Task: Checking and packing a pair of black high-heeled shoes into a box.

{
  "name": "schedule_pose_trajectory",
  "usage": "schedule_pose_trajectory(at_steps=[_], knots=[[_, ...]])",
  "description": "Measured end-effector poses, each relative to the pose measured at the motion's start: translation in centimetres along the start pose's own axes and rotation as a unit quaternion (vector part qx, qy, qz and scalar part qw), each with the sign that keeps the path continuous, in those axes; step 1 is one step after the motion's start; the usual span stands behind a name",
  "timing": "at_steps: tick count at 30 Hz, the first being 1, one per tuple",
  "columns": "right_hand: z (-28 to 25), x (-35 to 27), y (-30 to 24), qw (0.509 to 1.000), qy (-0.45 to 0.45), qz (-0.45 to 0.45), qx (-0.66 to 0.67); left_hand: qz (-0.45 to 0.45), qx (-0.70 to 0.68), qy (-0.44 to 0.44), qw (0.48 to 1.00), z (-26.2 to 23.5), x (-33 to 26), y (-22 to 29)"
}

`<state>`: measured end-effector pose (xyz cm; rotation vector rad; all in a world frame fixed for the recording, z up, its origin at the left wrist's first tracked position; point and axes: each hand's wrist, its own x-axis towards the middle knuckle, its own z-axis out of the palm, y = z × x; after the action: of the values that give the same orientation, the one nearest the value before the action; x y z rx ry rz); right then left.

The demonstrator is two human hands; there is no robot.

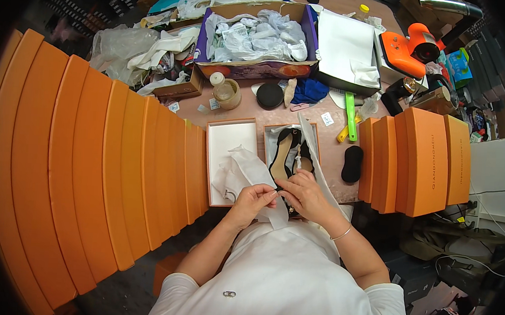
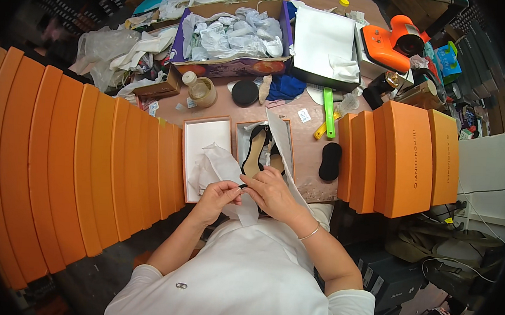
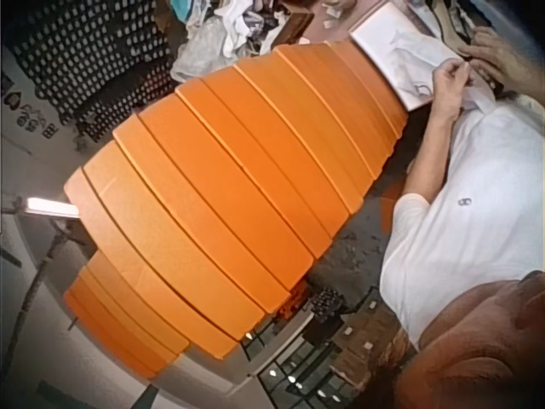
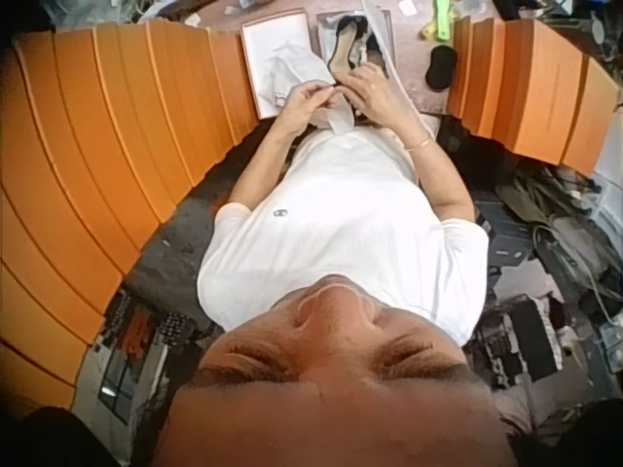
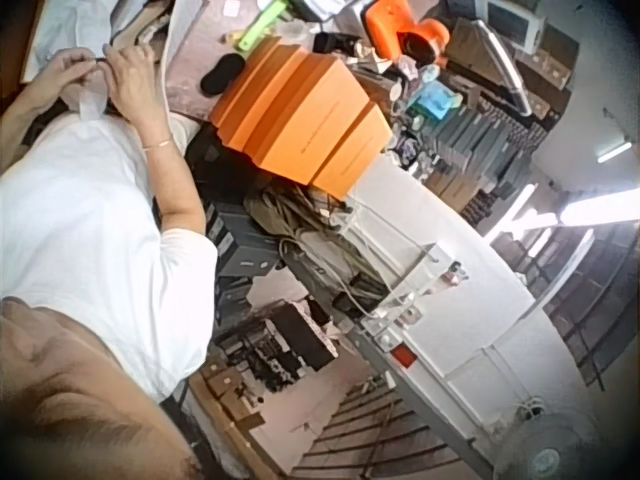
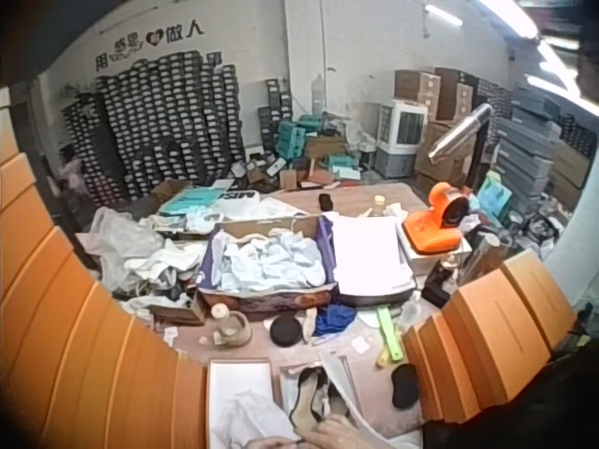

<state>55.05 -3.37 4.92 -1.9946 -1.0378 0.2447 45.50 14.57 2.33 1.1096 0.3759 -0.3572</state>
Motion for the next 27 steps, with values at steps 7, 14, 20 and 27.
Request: schedule_pose_trajectory(at_steps=[7, 14, 20, 27], knots=[[-0.9, -0.8, 1.0, 0.977, -0.053, 0.123, 0.166, 0.012, 0.008, 0.003, 1.000, 0.2, 0.6, 0.8], [-1.5, -0.5, 0.8, 0.973, 0.002, 0.097, 0.209, -0.001, -0.023, -0.007, 1.000, 1.3, 1.3, 0.4], [-1.8, -0.6, 0.7, 0.971, 0.002, 0.085, 0.223, 0.022, -0.011, -0.014, 1.000, 1.7, 1.5, -0.2], [-1.8, -0.7, 0.5, 0.972, 0.000, 0.131, 0.195, 0.046, 0.013, 0.005, 0.999, 1.7, 1.8, 0.0]])
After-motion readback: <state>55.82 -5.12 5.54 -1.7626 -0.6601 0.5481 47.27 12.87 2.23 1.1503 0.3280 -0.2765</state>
